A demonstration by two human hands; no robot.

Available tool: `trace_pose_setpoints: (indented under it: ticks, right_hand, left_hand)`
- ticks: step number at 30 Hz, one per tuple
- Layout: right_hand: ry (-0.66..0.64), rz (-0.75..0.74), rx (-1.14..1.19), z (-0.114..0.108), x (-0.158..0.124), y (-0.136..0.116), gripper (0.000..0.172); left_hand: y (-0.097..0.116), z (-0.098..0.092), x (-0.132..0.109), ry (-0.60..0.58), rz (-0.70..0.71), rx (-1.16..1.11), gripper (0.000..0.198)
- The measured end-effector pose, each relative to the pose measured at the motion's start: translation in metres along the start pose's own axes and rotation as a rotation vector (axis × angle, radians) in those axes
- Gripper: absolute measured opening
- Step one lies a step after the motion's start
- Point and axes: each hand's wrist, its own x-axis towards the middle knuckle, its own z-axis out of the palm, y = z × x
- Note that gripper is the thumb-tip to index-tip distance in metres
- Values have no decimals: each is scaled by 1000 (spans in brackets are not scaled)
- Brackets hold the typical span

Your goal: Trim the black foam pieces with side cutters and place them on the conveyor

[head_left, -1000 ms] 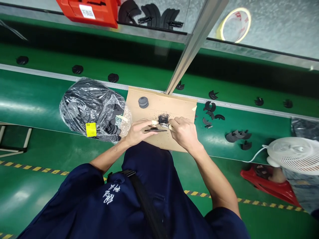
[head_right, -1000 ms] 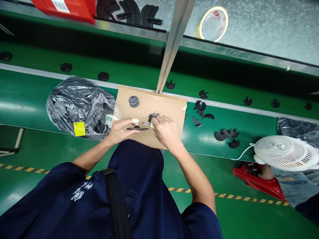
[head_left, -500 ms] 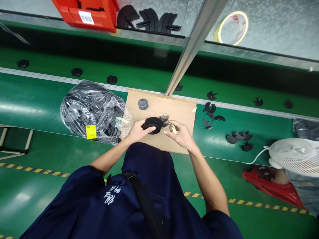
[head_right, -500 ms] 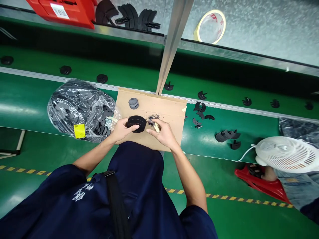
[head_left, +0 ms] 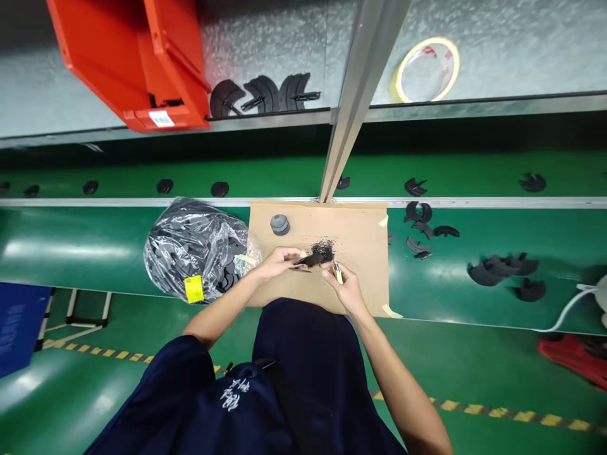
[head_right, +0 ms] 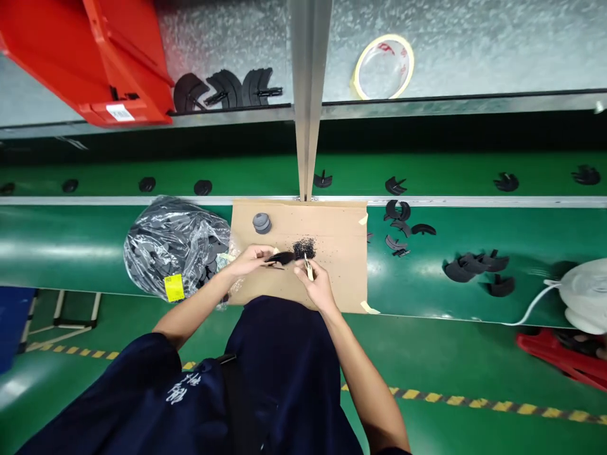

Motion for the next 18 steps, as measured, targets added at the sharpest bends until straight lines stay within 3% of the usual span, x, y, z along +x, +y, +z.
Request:
trace_pose_setpoints:
  ticks: [6, 10, 14, 18]
  right_hand:
    - [52, 202, 10, -14, -8, 53, 49]
    - [46, 271, 16, -21, -14, 74, 42]
    - [78, 304, 32, -27, -14, 81, 35]
    - [116, 312, 19, -32, -10, 83, 31]
  left_hand:
    - [2, -93, 113, 286, -45, 375, 22]
    - [4, -136, 169, 415, -80, 618, 17]
    - [-1, -148, 201, 420, -111, 784, 20]
    - [-8, -128, 239, 319, -63, 847, 20]
